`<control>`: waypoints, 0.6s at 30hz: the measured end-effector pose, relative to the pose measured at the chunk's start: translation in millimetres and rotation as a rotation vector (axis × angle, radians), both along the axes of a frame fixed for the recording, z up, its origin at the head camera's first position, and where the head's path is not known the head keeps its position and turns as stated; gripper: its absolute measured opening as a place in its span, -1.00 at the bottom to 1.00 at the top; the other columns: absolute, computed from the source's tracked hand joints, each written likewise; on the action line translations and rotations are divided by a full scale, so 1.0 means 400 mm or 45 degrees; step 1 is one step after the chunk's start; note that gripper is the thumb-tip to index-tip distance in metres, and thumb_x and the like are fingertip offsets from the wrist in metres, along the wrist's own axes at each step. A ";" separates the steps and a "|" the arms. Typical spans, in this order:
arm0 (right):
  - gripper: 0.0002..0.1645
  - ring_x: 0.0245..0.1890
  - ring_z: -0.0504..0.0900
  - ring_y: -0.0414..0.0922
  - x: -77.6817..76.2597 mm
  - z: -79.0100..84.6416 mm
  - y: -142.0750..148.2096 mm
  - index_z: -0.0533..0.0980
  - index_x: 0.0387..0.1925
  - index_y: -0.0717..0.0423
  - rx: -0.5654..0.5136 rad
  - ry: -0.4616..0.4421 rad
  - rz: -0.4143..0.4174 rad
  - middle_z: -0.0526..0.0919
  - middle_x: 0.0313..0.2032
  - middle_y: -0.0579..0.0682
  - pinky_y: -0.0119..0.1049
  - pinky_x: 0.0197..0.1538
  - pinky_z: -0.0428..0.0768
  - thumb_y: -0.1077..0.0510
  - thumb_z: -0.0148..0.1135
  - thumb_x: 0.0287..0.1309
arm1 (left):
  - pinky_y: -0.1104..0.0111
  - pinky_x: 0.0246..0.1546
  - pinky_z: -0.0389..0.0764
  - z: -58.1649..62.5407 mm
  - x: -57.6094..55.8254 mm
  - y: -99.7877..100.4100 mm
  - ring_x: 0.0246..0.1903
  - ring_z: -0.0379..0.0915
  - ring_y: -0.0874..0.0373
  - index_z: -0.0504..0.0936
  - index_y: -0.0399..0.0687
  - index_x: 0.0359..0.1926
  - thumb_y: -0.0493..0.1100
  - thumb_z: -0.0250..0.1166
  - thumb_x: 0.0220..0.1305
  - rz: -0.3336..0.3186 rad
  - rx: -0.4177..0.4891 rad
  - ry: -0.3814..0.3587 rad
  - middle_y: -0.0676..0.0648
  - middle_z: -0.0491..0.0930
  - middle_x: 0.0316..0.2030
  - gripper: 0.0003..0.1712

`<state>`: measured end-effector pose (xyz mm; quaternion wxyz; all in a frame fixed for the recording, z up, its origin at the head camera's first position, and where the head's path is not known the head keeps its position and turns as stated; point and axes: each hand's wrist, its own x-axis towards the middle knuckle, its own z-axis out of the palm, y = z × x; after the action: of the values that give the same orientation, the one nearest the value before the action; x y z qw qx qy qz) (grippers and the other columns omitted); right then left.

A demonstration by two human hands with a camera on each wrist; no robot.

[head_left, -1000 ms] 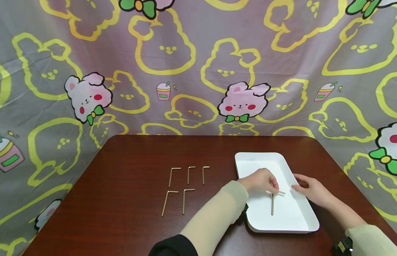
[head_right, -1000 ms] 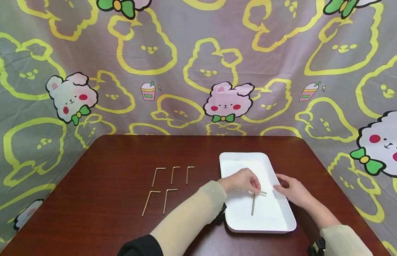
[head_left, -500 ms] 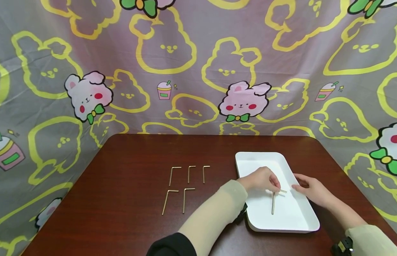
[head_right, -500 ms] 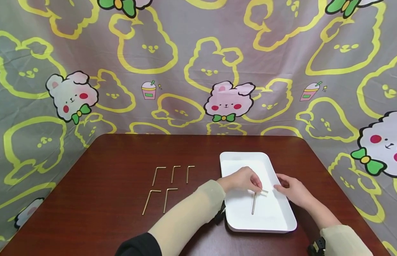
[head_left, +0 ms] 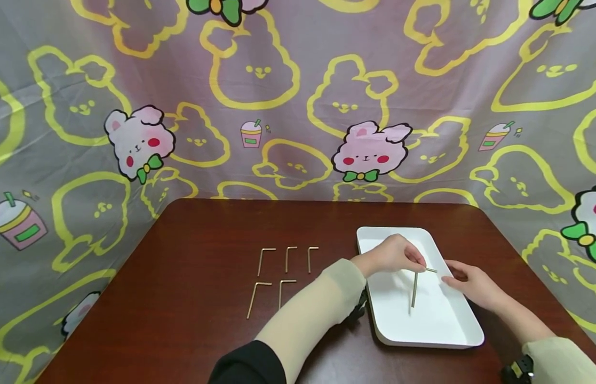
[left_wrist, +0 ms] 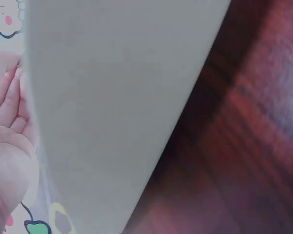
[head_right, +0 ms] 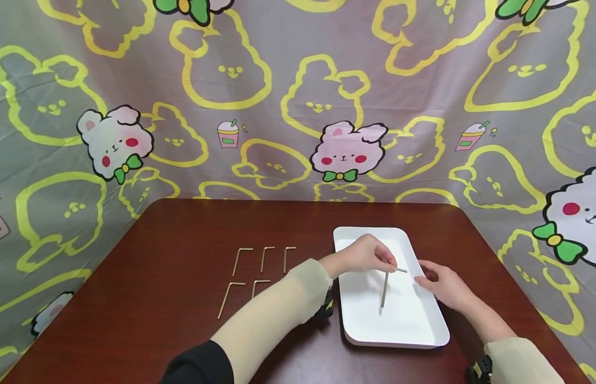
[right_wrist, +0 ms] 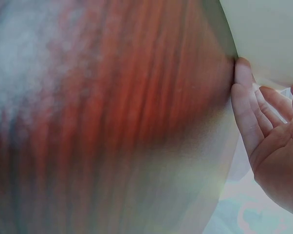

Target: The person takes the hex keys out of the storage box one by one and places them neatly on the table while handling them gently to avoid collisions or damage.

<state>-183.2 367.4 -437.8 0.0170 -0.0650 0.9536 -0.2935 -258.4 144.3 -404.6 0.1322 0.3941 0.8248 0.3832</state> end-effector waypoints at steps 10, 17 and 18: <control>-0.28 -0.05 0.52 0.34 -0.003 -0.001 0.004 0.27 0.23 0.54 0.029 -0.020 -0.012 0.41 0.09 0.56 0.05 -0.17 0.61 0.11 0.28 0.25 | 0.63 -0.41 0.44 0.031 -0.002 -0.029 -0.54 0.45 0.49 0.77 -0.08 -0.37 -0.21 0.46 0.12 0.013 0.095 -0.022 0.25 0.60 -0.61 -0.96; -0.28 -0.08 0.54 0.30 -0.003 0.000 0.005 0.27 0.24 0.54 0.014 -0.030 -0.007 0.41 0.08 0.56 0.03 -0.18 0.62 0.11 0.27 0.25 | 0.62 -0.42 0.45 0.055 0.003 -0.064 -0.52 0.46 0.50 0.78 -0.06 -0.38 -0.20 0.47 0.11 0.017 0.113 -0.017 0.26 0.61 -0.60 -0.95; -0.28 -0.08 0.55 0.29 -0.004 -0.001 0.005 0.27 0.24 0.54 0.011 -0.027 -0.010 0.42 0.08 0.55 0.02 -0.18 0.62 0.11 0.27 0.25 | 0.61 -0.42 0.46 0.059 0.005 -0.070 -0.52 0.46 0.49 0.78 -0.06 -0.38 -0.20 0.47 0.11 0.014 0.117 -0.017 0.26 0.62 -0.59 -0.95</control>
<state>-184.8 369.3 -438.2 0.0263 -0.0582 0.9549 -0.2900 -256.5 116.3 -381.0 0.1173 0.3928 0.8076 0.4240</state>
